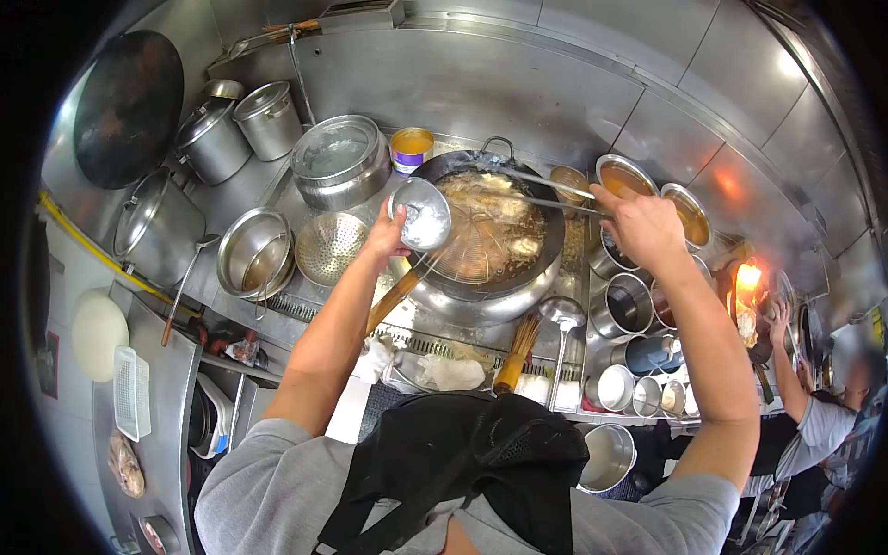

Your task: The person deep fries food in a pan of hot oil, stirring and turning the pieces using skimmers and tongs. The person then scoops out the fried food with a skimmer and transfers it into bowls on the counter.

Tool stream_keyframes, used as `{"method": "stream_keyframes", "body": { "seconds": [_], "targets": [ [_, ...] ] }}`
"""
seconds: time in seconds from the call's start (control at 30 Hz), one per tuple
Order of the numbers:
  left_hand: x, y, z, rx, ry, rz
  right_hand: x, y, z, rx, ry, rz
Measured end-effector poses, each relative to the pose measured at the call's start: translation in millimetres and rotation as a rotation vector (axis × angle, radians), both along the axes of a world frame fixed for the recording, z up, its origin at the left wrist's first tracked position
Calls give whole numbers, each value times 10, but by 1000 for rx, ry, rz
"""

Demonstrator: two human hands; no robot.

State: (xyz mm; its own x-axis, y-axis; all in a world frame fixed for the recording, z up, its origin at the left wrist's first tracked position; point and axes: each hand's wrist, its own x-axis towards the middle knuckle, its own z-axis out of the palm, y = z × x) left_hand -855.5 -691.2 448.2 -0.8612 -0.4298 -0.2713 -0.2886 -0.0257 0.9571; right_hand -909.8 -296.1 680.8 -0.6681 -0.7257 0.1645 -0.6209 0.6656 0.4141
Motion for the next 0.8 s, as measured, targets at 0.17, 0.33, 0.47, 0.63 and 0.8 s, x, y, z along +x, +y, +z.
{"method": "stream_keyframes", "body": {
  "seconds": [0.17, 0.33, 0.47, 0.63, 0.8],
  "targets": [
    [-62, 74, 97, -172, 32, -77, 172, -288, -66, 88, -22, 86],
    [-86, 107, 67, -185, -35, -109, 9, -316, -233, 120, -131, 53],
    [6, -71, -254, -7, -26, 113, -68, 47, -111, 11, -155, -37],
    [244, -59, -280, 142, 78, 179, -448, 467, -1022, -42, -264, -367],
    [559, -146, -175, 209, 148, 182, -69, 1048, -2481, -649, -510, -481]
  ]
}}
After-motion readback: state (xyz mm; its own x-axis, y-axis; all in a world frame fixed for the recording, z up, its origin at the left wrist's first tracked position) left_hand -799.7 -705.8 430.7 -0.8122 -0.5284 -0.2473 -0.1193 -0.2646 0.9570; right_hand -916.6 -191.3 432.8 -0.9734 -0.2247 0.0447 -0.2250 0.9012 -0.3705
